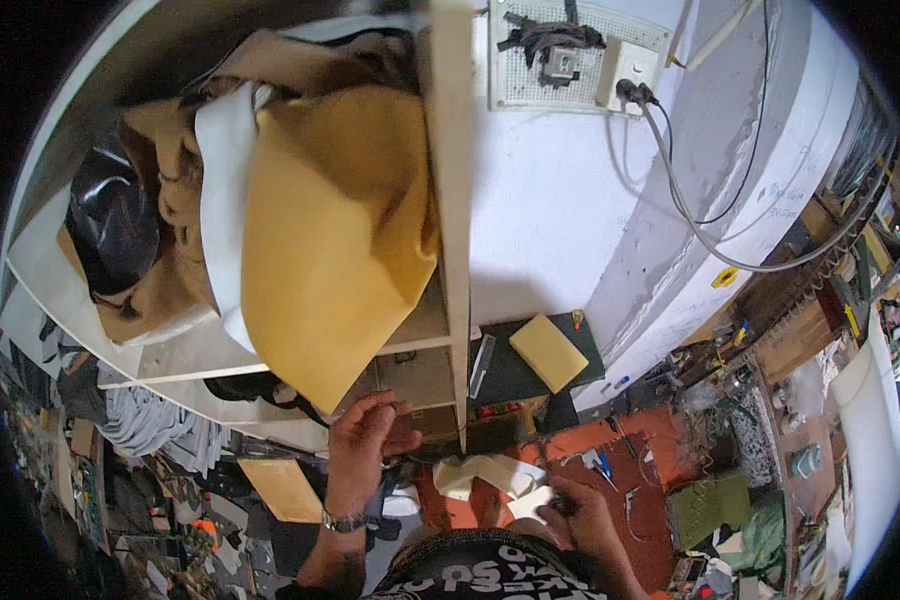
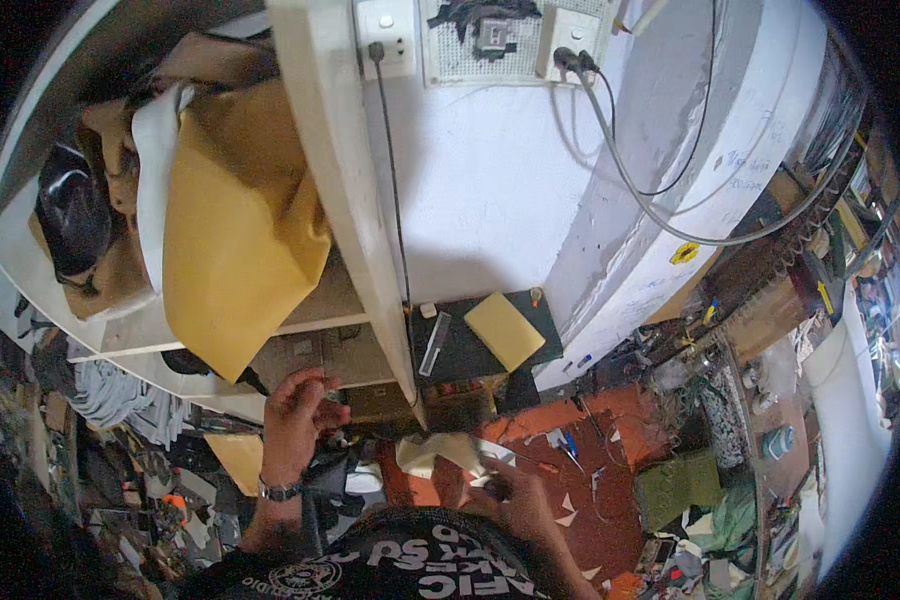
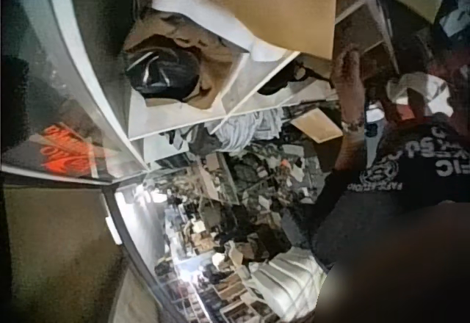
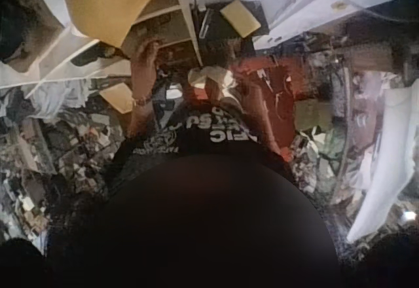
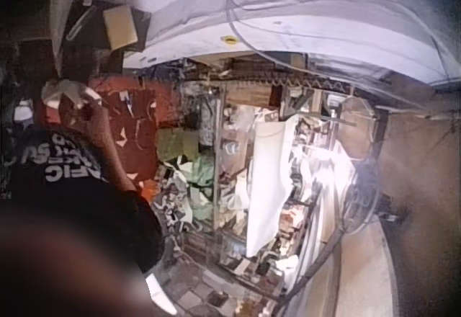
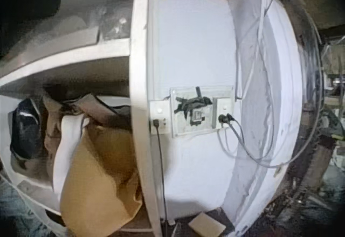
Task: The person applies a transparent protective film to the camera module area of a smartphone. They use scissors to trim the film, then smooth it over the camera lenses, and finally place the phone on a nearby surface.
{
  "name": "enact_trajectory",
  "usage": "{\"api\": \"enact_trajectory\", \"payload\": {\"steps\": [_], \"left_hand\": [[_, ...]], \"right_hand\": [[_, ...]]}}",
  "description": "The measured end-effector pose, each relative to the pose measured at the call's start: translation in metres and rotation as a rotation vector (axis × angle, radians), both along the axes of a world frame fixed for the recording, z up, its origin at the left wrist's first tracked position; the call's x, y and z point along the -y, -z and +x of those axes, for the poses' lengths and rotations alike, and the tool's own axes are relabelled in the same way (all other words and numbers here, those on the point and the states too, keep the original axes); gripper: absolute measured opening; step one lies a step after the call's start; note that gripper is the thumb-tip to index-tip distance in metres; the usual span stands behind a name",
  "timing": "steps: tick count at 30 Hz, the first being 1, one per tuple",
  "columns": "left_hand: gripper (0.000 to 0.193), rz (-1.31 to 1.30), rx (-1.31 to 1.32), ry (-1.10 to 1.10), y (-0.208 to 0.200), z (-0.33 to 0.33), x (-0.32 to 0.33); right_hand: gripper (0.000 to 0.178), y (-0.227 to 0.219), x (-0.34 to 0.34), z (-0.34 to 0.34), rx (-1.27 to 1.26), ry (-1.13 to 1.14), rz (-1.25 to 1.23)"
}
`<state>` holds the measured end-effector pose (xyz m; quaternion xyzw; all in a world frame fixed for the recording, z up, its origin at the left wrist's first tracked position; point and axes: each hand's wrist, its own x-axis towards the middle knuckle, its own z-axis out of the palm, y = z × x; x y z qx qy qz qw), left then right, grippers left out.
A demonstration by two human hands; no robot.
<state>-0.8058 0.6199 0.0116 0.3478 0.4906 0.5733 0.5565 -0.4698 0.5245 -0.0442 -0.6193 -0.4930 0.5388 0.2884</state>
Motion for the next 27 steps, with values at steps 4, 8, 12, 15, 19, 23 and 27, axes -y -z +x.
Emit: {"api": "enact_trajectory", "payload": {"steps": [4, 8, 12, 15, 19, 23, 27], "left_hand": [[0.022, 0.062, 0.287, -0.018, -0.016, 0.012, 0.042], [0.018, 0.069, 0.324, -0.031, -0.022, -0.009, 0.063], [0.018, 0.023, 0.486, -0.08, -0.022, -0.022, 0.08], [0.021, 0.046, 0.507, -0.143, -0.016, -0.024, 0.082], [0.023, 0.047, 0.508, -0.24, -0.008, -0.026, 0.082], [0.024, 0.048, 0.506, -0.267, -0.007, -0.029, 0.082], [0.025, 0.103, 0.508, -0.29, -0.008, -0.028, 0.08]], "right_hand": [[0.053, -0.057, -0.017, -0.068, -0.115, -0.361, 0.242], [0.046, -0.092, -0.03, -0.102, -0.203, -0.547, 0.17], [0.049, -0.092, -0.033, -0.131, -0.185, -0.627, 0.156], [0.051, -0.08, -0.032, -0.148, -0.119, -0.673, 0.258], [0.051, -0.072, -0.029, -0.157, -0.083, -0.693, 0.234], [0.049, -0.072, -0.03, -0.158, -0.014, -0.724, 0.223], [0.054, -0.075, -0.027, -0.159, -0.02, -0.676, 0.154]]}}
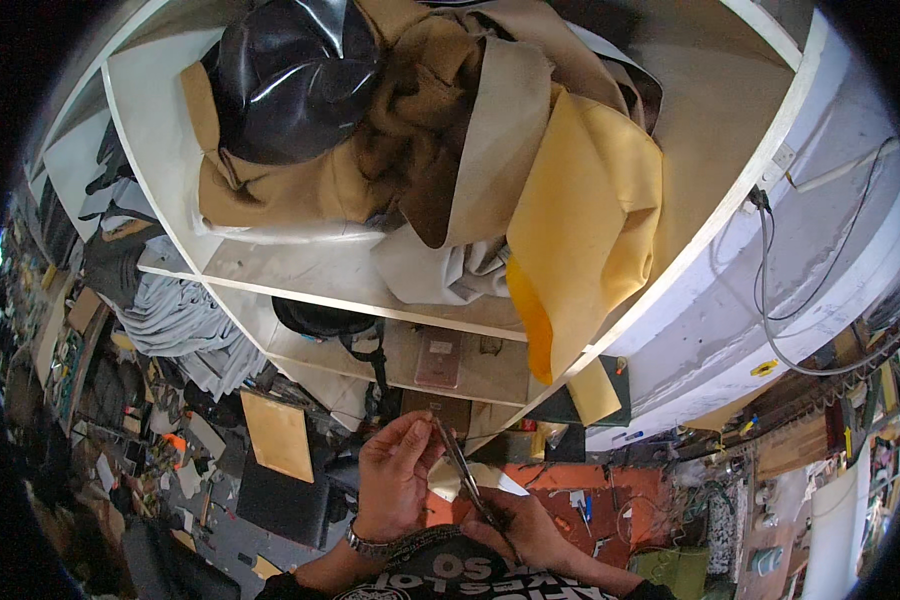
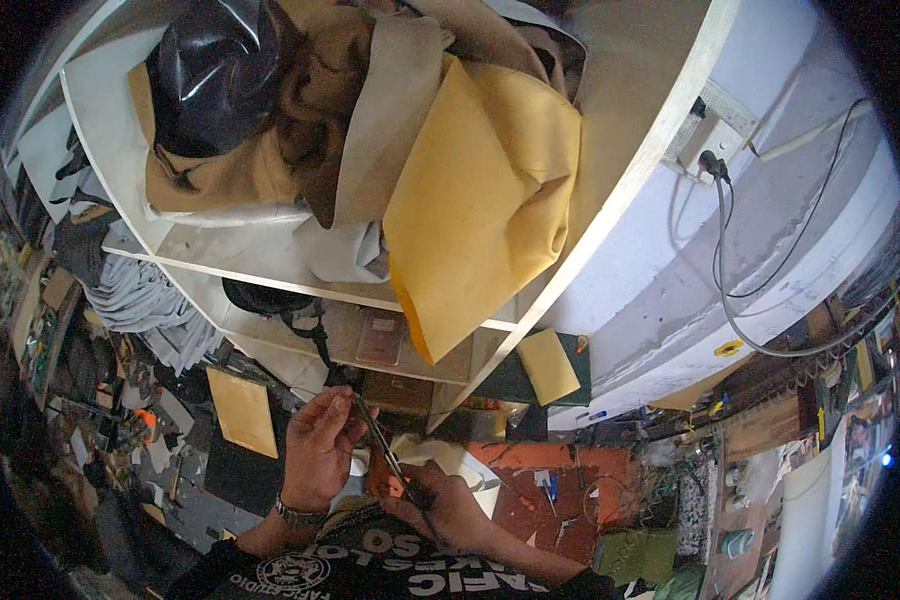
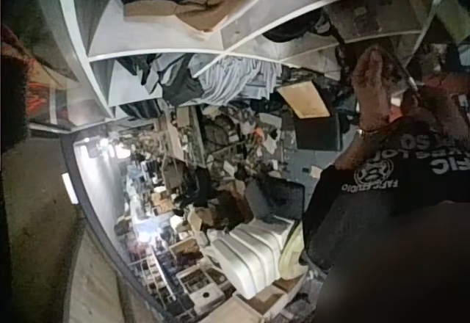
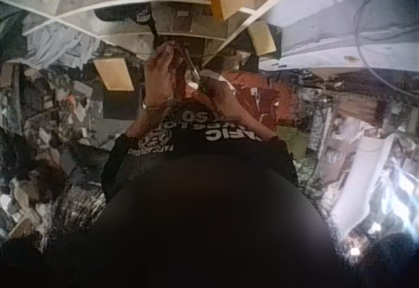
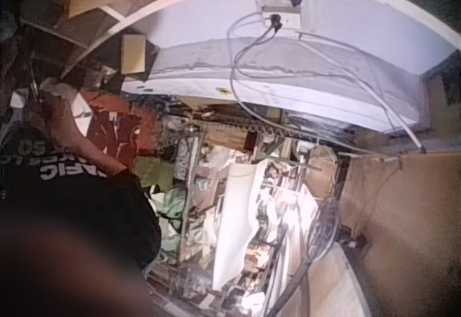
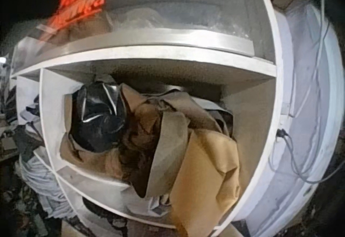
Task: The person applies a transparent protective film to the camera module area of a smartphone. They use scissors to trim the film, then smooth it over the camera lenses, and finally place the phone on a nearby surface.
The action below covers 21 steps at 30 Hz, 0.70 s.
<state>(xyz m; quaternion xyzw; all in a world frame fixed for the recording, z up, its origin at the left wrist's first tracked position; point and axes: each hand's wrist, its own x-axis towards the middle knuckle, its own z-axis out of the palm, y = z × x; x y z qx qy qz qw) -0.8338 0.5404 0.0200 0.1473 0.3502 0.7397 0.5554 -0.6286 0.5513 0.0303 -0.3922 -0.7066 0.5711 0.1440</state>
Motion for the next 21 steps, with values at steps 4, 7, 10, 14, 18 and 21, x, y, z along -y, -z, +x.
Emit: {"api": "enact_trajectory", "payload": {"steps": [4, 7, 10, 14, 18, 21], "left_hand": [[0.024, -0.033, -0.06, -0.052, -0.001, 0.002, -0.002], [0.024, 0.002, -0.076, -0.093, 0.0, 0.005, -0.002], [0.026, 0.034, -0.077, -0.109, 0.0, 0.007, -0.003], [0.036, 0.012, -0.162, 0.011, -0.007, 0.007, 0.0], [0.052, -0.091, -0.499, 0.307, -0.019, 0.008, 0.006], [0.058, -0.057, -0.712, 0.49, -0.024, -0.001, 0.008]], "right_hand": [[0.048, -0.002, 0.003, 0.003, 0.049, 0.021, 0.023], [0.055, -0.002, 0.005, 0.005, 0.032, 0.051, 0.016], [0.047, -0.004, 0.007, 0.007, -0.007, 0.106, 0.025], [0.051, -0.008, -0.001, 0.004, 0.004, 0.245, 0.228], [0.053, -0.011, -0.017, -0.004, -0.183, 0.357, 0.376], [0.055, -0.013, -0.024, -0.002, -0.248, 0.278, 0.29]]}}
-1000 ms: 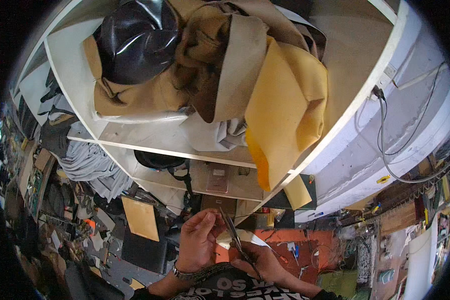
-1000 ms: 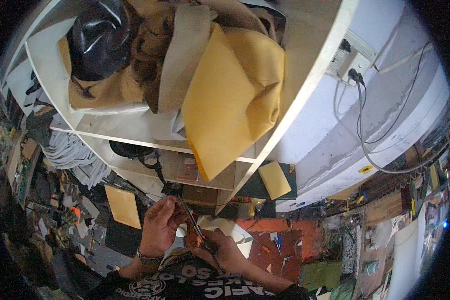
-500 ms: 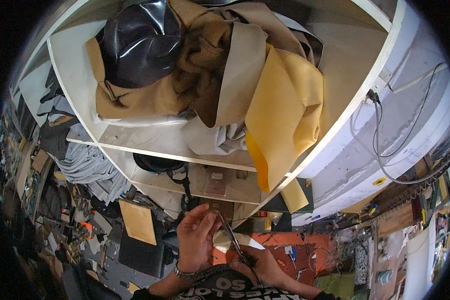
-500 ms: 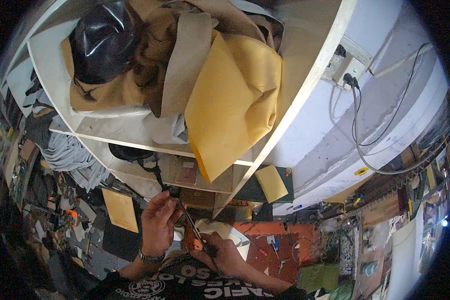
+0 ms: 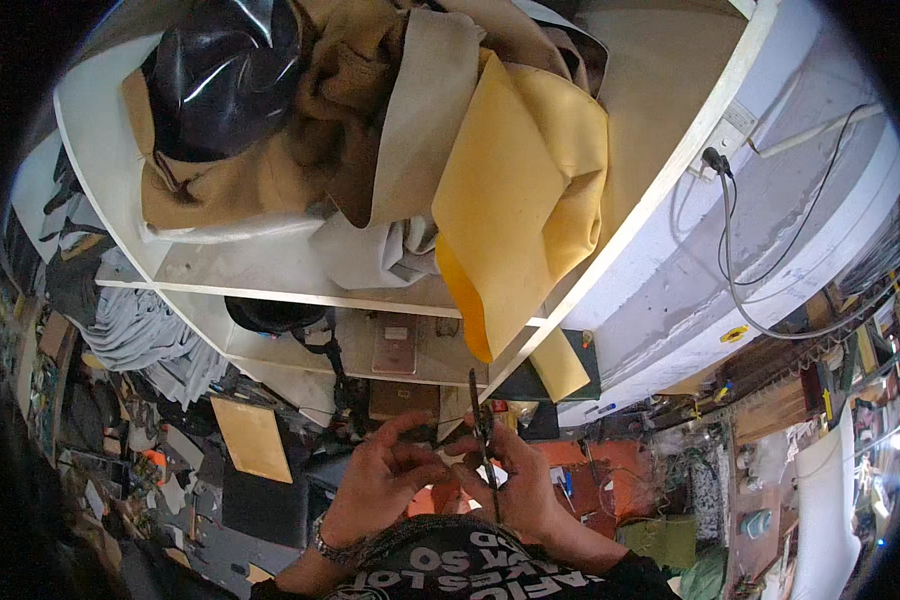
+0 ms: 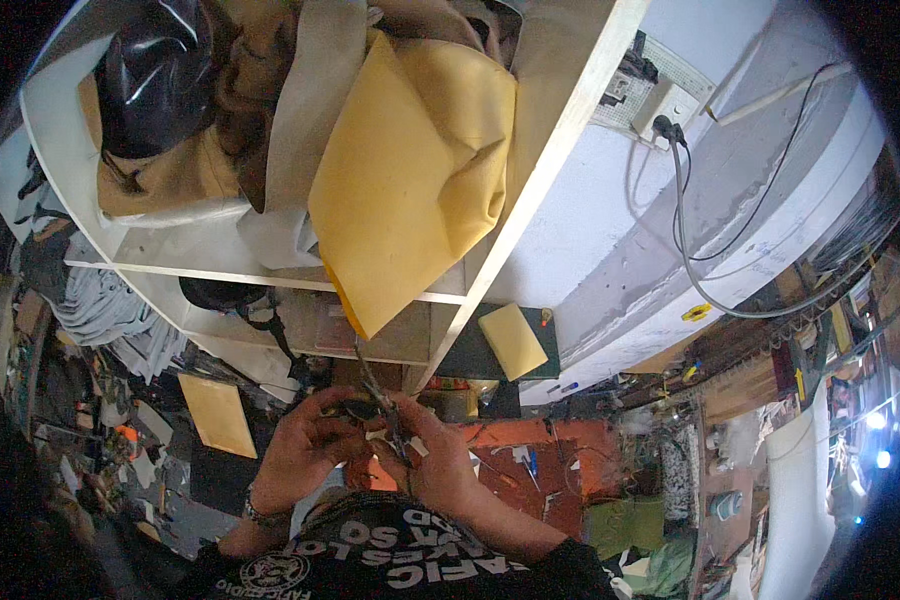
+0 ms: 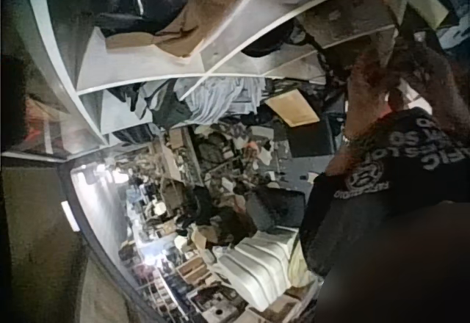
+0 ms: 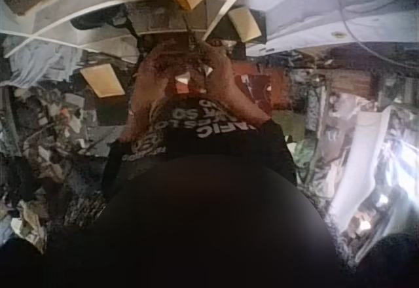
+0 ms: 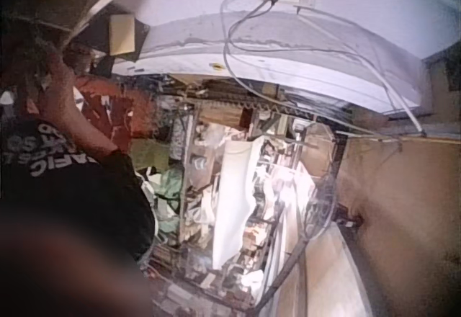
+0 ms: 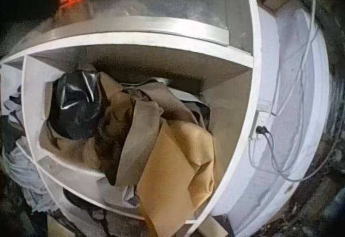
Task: The person applies a transparent protective film to the camera module area of a smartphone. They use scissors to trim the film, then smooth it over the camera lenses, and finally place the phone on a nearby surface.
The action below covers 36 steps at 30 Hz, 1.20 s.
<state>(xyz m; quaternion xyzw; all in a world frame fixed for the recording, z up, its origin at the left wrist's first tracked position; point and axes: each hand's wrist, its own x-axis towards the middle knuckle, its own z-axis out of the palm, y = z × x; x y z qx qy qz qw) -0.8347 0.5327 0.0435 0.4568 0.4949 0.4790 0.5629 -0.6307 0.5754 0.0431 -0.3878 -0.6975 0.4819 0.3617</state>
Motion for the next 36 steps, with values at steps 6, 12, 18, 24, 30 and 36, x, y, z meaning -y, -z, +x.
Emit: {"api": "enact_trajectory", "payload": {"steps": [6, 12, 18, 24, 30, 36], "left_hand": [[0.059, -0.125, -0.009, 0.219, 0.009, -0.015, 0.0], [0.048, -0.156, 0.18, 0.052, 0.013, -0.002, 0.001], [0.034, -0.237, 0.354, -0.084, 0.007, 0.016, -0.003], [0.028, -0.347, 0.468, 0.047, -0.011, 0.014, 0.005], [0.028, -0.358, 0.346, 0.09, -0.018, 0.016, 0.004], [0.028, -0.409, 0.356, 0.094, -0.015, 0.019, 0.003]], "right_hand": [[0.059, 0.0, 0.001, 0.012, 0.147, -0.163, 0.02], [0.057, 0.009, 0.001, 0.011, 0.268, -0.08, 0.076], [0.047, 0.019, 0.008, 0.002, 0.057, 0.201, 0.117], [0.048, 0.017, 0.004, 0.015, 0.099, 0.204, 0.479], [0.055, 0.016, 0.014, 0.015, -0.052, 0.18, 0.308], [0.061, 0.02, 0.005, 0.024, -0.021, 0.072, 0.487]]}}
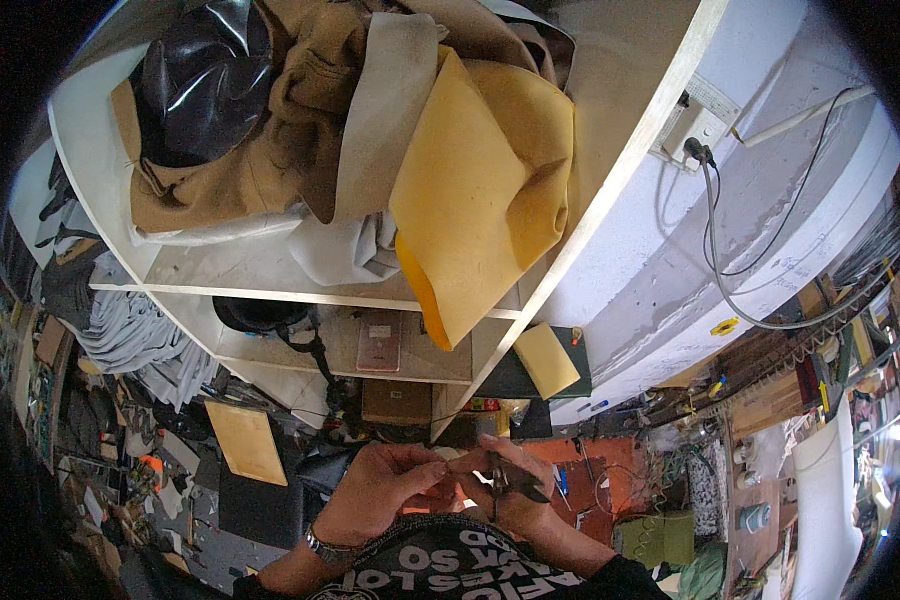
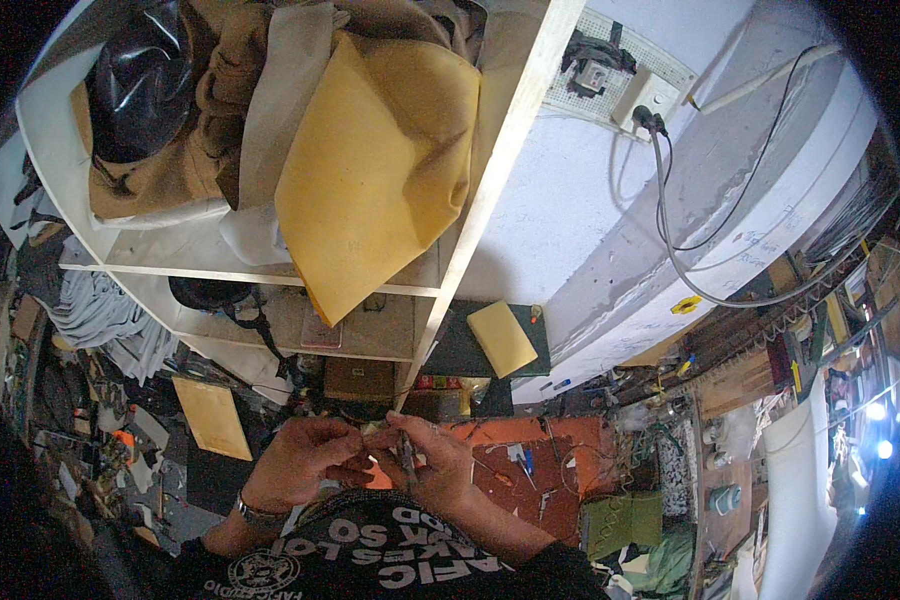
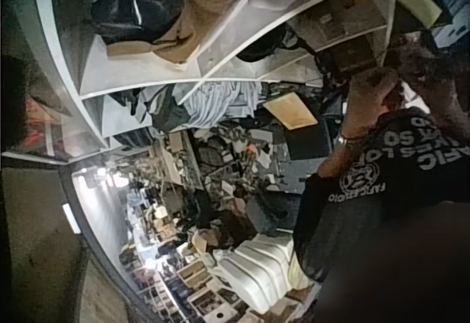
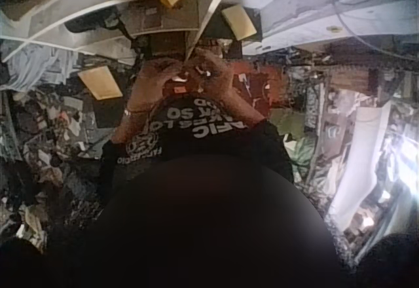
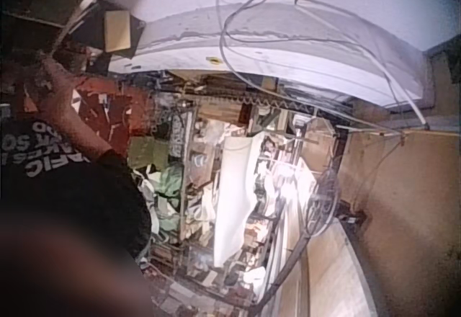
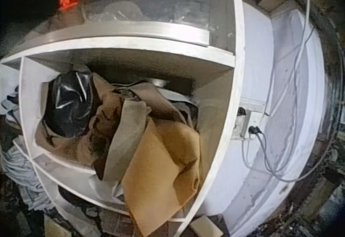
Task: The person applies a transparent protective film to the camera module area of a smartphone. They use scissors to trim the film, then smooth it over the camera lenses, and finally place the phone on a nearby surface.
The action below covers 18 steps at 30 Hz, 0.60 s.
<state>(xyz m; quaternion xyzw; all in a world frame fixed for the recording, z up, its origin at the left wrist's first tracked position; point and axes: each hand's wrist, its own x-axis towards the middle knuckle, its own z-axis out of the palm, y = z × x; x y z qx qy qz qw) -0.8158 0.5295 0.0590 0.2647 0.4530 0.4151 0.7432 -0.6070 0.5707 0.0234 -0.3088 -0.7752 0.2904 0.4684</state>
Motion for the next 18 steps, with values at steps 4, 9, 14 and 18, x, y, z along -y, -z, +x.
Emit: {"api": "enact_trajectory", "payload": {"steps": [4, 9, 14, 18], "left_hand": [[0.028, 0.044, -0.014, -0.074, 0.002, 0.004, 0.001], [0.025, 0.322, -0.288, -0.324, 0.015, 0.01, -0.013], [0.024, 0.372, -0.275, -0.415, 0.045, 0.015, -0.044], [0.022, 0.376, -0.271, -0.417, 0.065, 0.018, -0.06]], "right_hand": [[0.062, -0.002, 0.007, 0.0, -0.03, 0.039, -0.097], [0.057, 0.0, 0.016, 0.01, 0.06, -0.025, -0.56], [0.052, 0.02, 0.018, 0.006, 0.215, -0.065, -0.624], [0.053, 0.026, 0.014, -0.001, 0.254, 0.033, -0.579]]}}
